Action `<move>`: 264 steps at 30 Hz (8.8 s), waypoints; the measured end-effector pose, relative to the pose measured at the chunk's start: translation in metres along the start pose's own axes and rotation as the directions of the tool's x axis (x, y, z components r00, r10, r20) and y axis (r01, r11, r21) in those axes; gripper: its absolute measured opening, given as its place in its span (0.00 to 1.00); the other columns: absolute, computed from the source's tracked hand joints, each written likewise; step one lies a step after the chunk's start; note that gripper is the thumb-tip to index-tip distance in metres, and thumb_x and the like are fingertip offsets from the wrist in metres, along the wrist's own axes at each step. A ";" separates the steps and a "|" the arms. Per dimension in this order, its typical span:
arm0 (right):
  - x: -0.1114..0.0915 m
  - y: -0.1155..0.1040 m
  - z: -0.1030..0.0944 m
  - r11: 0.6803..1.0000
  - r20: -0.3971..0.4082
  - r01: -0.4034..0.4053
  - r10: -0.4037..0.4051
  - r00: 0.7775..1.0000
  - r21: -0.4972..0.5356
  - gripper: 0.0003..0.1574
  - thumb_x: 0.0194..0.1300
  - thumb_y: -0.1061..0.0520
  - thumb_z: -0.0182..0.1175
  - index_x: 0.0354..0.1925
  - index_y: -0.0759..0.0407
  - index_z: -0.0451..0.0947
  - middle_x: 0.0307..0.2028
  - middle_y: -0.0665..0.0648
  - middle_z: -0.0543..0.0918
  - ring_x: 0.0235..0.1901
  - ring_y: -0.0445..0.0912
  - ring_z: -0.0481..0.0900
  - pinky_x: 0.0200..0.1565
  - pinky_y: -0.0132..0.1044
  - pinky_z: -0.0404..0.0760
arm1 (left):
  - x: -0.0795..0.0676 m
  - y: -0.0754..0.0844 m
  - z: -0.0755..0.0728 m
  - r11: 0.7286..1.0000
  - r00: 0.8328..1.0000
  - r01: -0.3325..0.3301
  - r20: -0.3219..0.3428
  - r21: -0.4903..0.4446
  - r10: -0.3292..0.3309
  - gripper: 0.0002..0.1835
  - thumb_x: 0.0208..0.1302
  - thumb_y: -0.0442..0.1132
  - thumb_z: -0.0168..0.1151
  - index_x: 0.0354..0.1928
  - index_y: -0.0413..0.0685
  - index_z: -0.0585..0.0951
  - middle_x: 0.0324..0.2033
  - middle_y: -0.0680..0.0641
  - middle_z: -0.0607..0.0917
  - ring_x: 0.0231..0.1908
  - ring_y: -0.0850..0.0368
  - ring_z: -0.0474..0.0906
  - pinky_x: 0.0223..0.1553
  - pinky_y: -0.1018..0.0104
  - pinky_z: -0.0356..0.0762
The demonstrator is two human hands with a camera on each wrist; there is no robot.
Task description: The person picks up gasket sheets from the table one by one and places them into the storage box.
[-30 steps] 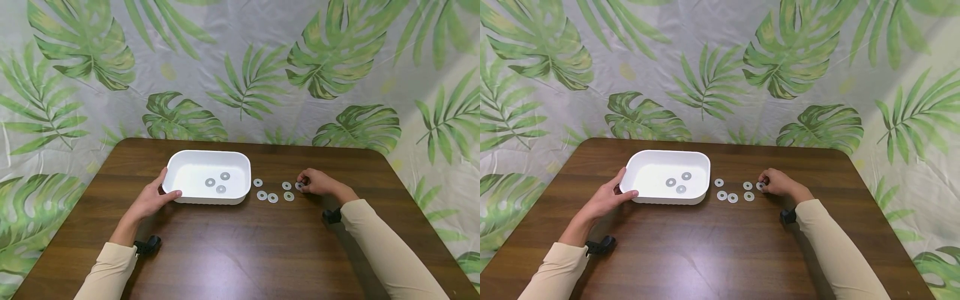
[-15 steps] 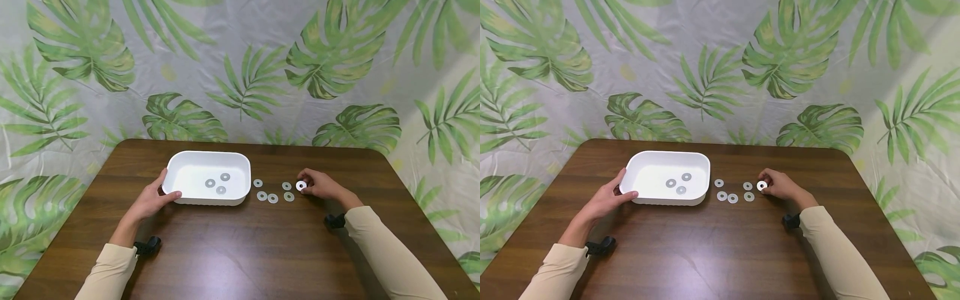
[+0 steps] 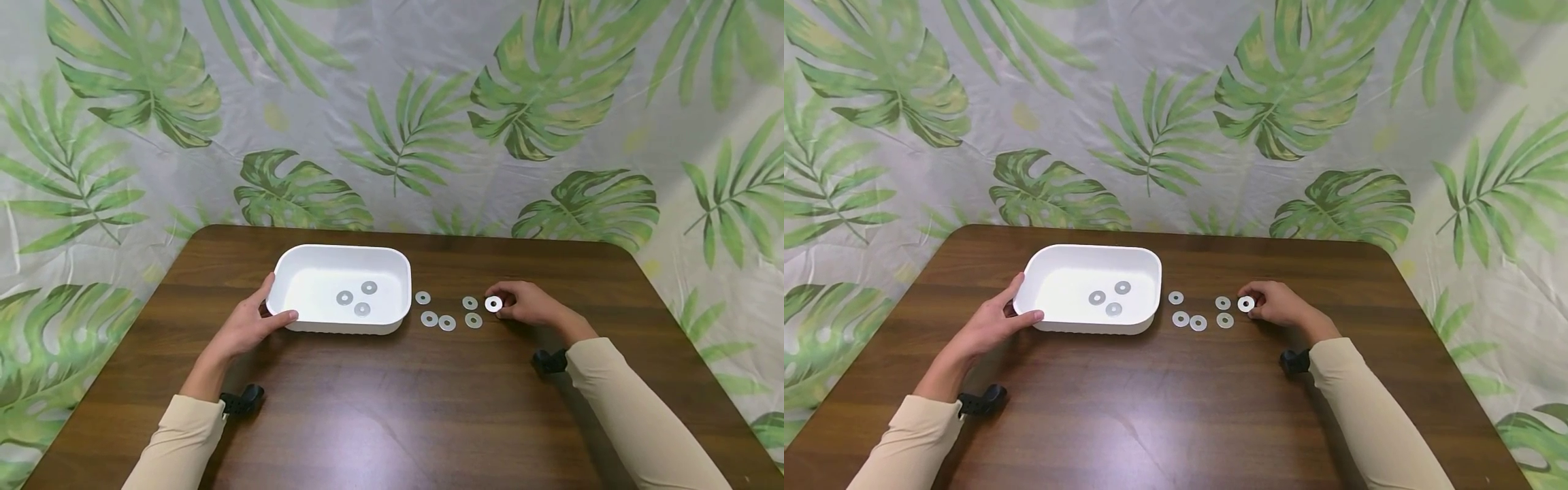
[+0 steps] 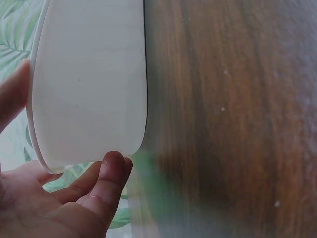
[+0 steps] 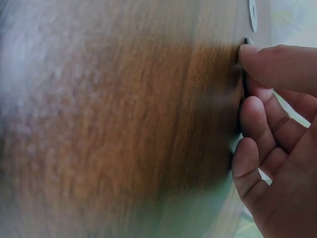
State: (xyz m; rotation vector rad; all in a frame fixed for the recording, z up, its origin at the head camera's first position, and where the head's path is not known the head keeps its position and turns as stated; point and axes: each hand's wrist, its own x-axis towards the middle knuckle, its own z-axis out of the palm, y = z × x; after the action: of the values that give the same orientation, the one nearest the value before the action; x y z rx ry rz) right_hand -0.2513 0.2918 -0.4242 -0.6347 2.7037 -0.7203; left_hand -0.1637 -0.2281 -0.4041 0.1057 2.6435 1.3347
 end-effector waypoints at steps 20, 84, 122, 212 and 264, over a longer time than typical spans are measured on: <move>-0.003 -0.004 0.006 0.999 -0.104 -0.001 -0.003 0.995 -0.036 0.19 0.58 0.62 0.69 0.49 0.64 0.81 0.38 0.59 0.82 0.32 0.43 0.74 0.36 0.36 0.73 | 0.001 0.001 0.000 1.000 1.000 0.003 0.001 0.009 -0.003 0.55 0.64 0.52 0.66 0.79 0.42 0.40 0.76 0.30 0.53 0.72 0.35 0.57 0.68 0.42 0.60; 0.087 -0.158 0.006 0.970 -0.097 0.174 -0.159 0.982 0.169 0.26 0.65 0.56 0.66 0.60 0.56 0.78 0.36 0.58 0.78 0.30 0.47 0.70 0.36 0.39 0.71 | 0.001 -0.002 0.002 0.999 1.000 0.005 -0.014 -0.052 -0.006 0.54 0.65 0.51 0.66 0.79 0.44 0.40 0.75 0.29 0.56 0.68 0.38 0.65 0.65 0.47 0.64; 0.071 -0.135 -0.011 0.986 -0.047 0.096 -0.091 0.995 0.138 0.29 0.71 0.52 0.60 0.67 0.54 0.71 0.66 0.61 0.73 0.50 0.55 0.78 0.50 0.49 0.77 | -0.001 -0.001 0.002 0.996 1.000 0.021 -0.004 -0.083 -0.022 0.54 0.66 0.49 0.66 0.79 0.46 0.38 0.75 0.30 0.54 0.69 0.37 0.64 0.64 0.48 0.65; 0.018 -0.032 0.009 0.994 0.033 0.108 -0.107 0.994 -0.026 0.20 0.57 0.70 0.64 0.49 0.65 0.79 0.42 0.61 0.85 0.38 0.48 0.80 0.42 0.40 0.78 | -0.001 -0.003 0.003 0.996 0.999 0.035 -0.010 -0.078 -0.036 0.55 0.64 0.52 0.67 0.79 0.46 0.40 0.76 0.33 0.53 0.72 0.38 0.60 0.68 0.46 0.61; 0.039 -0.096 0.002 0.970 -0.099 0.166 -0.151 0.984 0.177 0.22 0.61 0.65 0.67 0.54 0.62 0.79 0.41 0.60 0.85 0.37 0.46 0.82 0.41 0.36 0.79 | 0.000 -0.003 0.003 0.996 1.000 0.028 0.000 -0.082 -0.028 0.54 0.64 0.52 0.66 0.79 0.47 0.40 0.76 0.32 0.54 0.71 0.40 0.63 0.64 0.51 0.65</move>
State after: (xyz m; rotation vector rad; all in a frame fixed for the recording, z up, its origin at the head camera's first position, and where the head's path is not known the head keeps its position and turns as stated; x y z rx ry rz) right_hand -0.2520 0.1972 -0.3809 -0.7967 2.6412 -1.0472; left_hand -0.1628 -0.2277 -0.4081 0.0565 2.5765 1.4326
